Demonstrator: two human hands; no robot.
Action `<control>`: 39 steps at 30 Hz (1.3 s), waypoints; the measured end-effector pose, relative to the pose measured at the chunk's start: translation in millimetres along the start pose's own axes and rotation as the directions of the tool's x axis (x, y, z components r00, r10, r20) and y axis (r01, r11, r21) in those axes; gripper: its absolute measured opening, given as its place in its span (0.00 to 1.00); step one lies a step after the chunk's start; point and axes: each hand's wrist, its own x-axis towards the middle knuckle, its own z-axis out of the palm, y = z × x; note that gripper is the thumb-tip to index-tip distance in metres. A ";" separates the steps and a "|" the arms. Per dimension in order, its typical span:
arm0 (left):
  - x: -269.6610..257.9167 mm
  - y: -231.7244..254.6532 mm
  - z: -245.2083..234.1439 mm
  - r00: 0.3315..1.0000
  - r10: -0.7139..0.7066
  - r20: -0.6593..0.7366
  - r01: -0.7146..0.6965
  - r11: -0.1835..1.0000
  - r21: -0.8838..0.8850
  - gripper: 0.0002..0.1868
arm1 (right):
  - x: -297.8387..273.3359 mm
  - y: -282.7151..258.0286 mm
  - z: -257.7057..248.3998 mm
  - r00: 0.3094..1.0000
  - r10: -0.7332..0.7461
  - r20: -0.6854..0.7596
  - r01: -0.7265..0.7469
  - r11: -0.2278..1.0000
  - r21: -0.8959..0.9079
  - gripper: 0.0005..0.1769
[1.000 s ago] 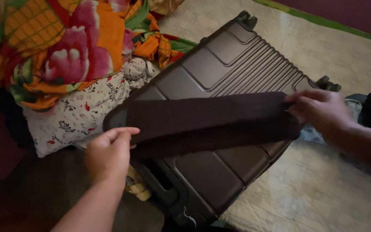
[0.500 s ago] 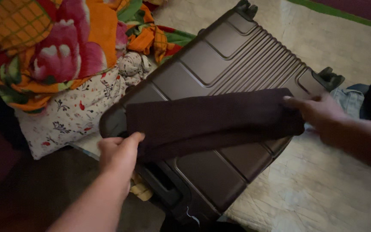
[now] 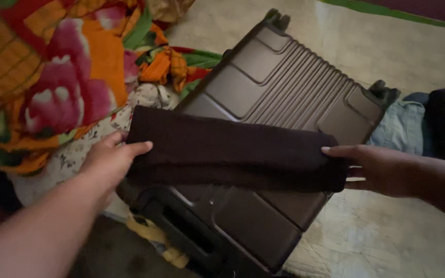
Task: The person folds a black top by laying it flat on a suitcase and bringing the sides and bottom inward, then places the folded top onto a pile of other folded clothes.
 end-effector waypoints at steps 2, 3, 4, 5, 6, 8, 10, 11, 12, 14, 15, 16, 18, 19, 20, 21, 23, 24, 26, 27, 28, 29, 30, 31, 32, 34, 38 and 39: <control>10.2 11.0 -7.3 1.000 0.001 0.025 -0.003 0.999 0.052 0.31 | -3.9 -6.0 2.0 0.999 0.024 -0.043 -0.030 0.992 -0.125 0.33; 13.1 16.8 -9.7 0.998 -0.038 0.042 0.032 0.990 0.137 0.32 | -5.9 -9.8 2.3 0.999 0.027 -0.046 -0.032 0.993 -0.115 0.33; 15.3 23.6 -9.0 0.995 -0.077 0.057 0.062 0.973 0.223 0.32 | -7.7 -12.6 1.3 1.000 0.023 -0.015 -0.025 0.985 -0.169 0.33; 15.9 30.8 -7.7 0.995 -0.071 0.066 0.054 0.971 0.231 0.32 | -9.5 -14.1 0.1 1.000 0.021 0.017 -0.016 0.975 -0.222 0.32; 14.5 38.4 -6.9 0.993 -0.111 0.049 0.096 0.967 0.236 0.33 | -11.2 -14.2 -1.5 1.000 0.021 0.013 -0.018 0.978 -0.210 0.32; 8.2 52.0 -3.5 0.989 -0.146 0.034 0.133 0.960 0.248 0.34 | -13.2 -12.6 -3.4 0.997 0.001 0.071 0.013 0.982 -0.190 0.32; -0.6 60.7 3.5 0.999 -0.051 -0.006 0.050 0.926 0.373 0.38 | -12.2 -8.0 -1.5 0.998 -0.002 0.056 0.011 0.987 -0.158 0.32; -5.7 62.4 10.6 0.999 -0.047 -0.006 0.046 0.924 0.379 0.38 | -11.0 -4.9 -0.4 0.999 -0.004 0.041 0.009 0.991 -0.135 0.32; -12.3 62.5 20.1 0.984 0.175 -0.025 -0.150 0.904 0.399 0.37 | -9.4 -1.3 0.6 0.999 -0.003 0.043 0.008 0.992 -0.128 0.32; -30.0 65.8 36.9 0.921 0.389 -0.033 -0.339 0.839 0.426 0.37 | -6.8 6.3 1.1 1.000 0.001 -0.013 -0.001 1.000 0.005 0.39; -42.2 66.5 50.0 0.908 0.415 -0.060 -0.325 0.785 0.527 0.38 | -6.6 10.0 0.6 1.000 0.003 -0.011 -0.003 1.000 0.009 0.39; -54.9 67.8 64.2 0.893 0.444 -0.080 -0.304 0.723 0.620 0.39 | -7.1 13.4 0.3 0.999 -0.014 0.036 0.013 1.000 0.017 0.41; -77.6 72.3 89.2 0.893 0.448 -0.044 -0.311 0.686 0.658 0.37 | -9.0 18.6 2.1 0.996 -0.029 0.082 0.027 0.999 0.029 0.43; -86.6 74.1 100.8 0.892 0.451 -0.014 -0.318 0.650 0.690 0.35 | -9.5 19.8 4.5 0.997 -0.029 0.067 0.025 0.997 0.067 0.46; -93.2 75.8 112.8 0.895 0.446 -0.006 -0.319 0.648 0.692 0.35 | -10.8 21.6 6.0 0.998 -0.023 0.050 0.018 0.994 0.105 0.50; -97.7 76.7 124.4 0.891 0.453 0.034 -0.346 0.628 0.697 0.32 | -12.4 22.9 6.6 0.999 -0.014 0.048 0.009 0.994 0.109 0.50; -104.4 72.1 143.4 0.886 0.457 0.079 -0.375 0.606 0.701 0.30 | -14.5 23.3 8.5 0.999 -0.029 0.036 0.027 0.997 0.073 0.47; -105.4 70.0 153.1 0.869 0.485 0.099 -0.403 0.577 0.711 0.30 | -15.2 22.4 9.3 0.999 -0.026 0.033 0.023 0.997 0.075 0.47; -103.5 62.8 165.2 0.852 0.508 0.126 -0.431 0.547 0.718 0.31 | -16.3 23.0 10.8 0.998 -0.055 0.033 0.053 0.997 0.056 0.44; -100.5 58.7 169.1 0.863 0.492 0.119 -0.409 0.538 0.737 0.31 | -15.6 22.8 11.3 0.998 -0.048 0.030 0.046 0.997 0.057 0.44; -97.7 53.9 173.8 0.873 0.474 0.115 -0.387 0.530 0.755 0.31 | -14.3 23.4 10.3 0.998 -0.047 0.029 0.044 0.996 0.083 0.46; -94.3 49.9 176.3 0.876 0.467 0.124 -0.389 0.530 0.753 0.31 | -13.5 25.2 8.9 0.999 -0.046 0.028 0.042 0.993 0.109 0.48; -90.4 48.2 176.3 0.865 0.479 0.151 -0.426 0.541 0.725 0.31 | -13.2 26.4 7.8 0.999 -0.039 0.025 0.037 0.993 0.109 0.48; -89.2 46.5 177.5 0.852 0.492 0.176 -0.462 0.551 0.695 0.31 | -13.7 27.6 6.7 0.997 -0.056 0.047 0.051 0.994 0.101 0.42; -90.0 45.1 177.6 0.853 0.492 0.172 -0.458 0.552 0.696 0.31 | -14.4 26.5 7.4 0.994 -0.081 0.077 0.074 0.993 0.090 0.37; -94.6 42.5 174.5 0.845 0.461 0.272 -0.523 0.605 0.600 0.24 | -16.5 26.6 9.3 0.995 -0.079 0.059 0.074 0.995 0.072 0.34; -104.7 37.6 170.2 0.855 0.482 0.192 -0.512 0.725 0.461 0.20 | -12.5 29.1 9.4 0.996 -0.087 0.014 0.085 0.991 0.105 0.38; -106.3 35.0 167.8 0.819 0.568 0.077 -0.522 0.683 0.511 0.16 | -10.0 29.4 8.8 0.996 -0.089 0.011 0.087 0.991 0.105 0.38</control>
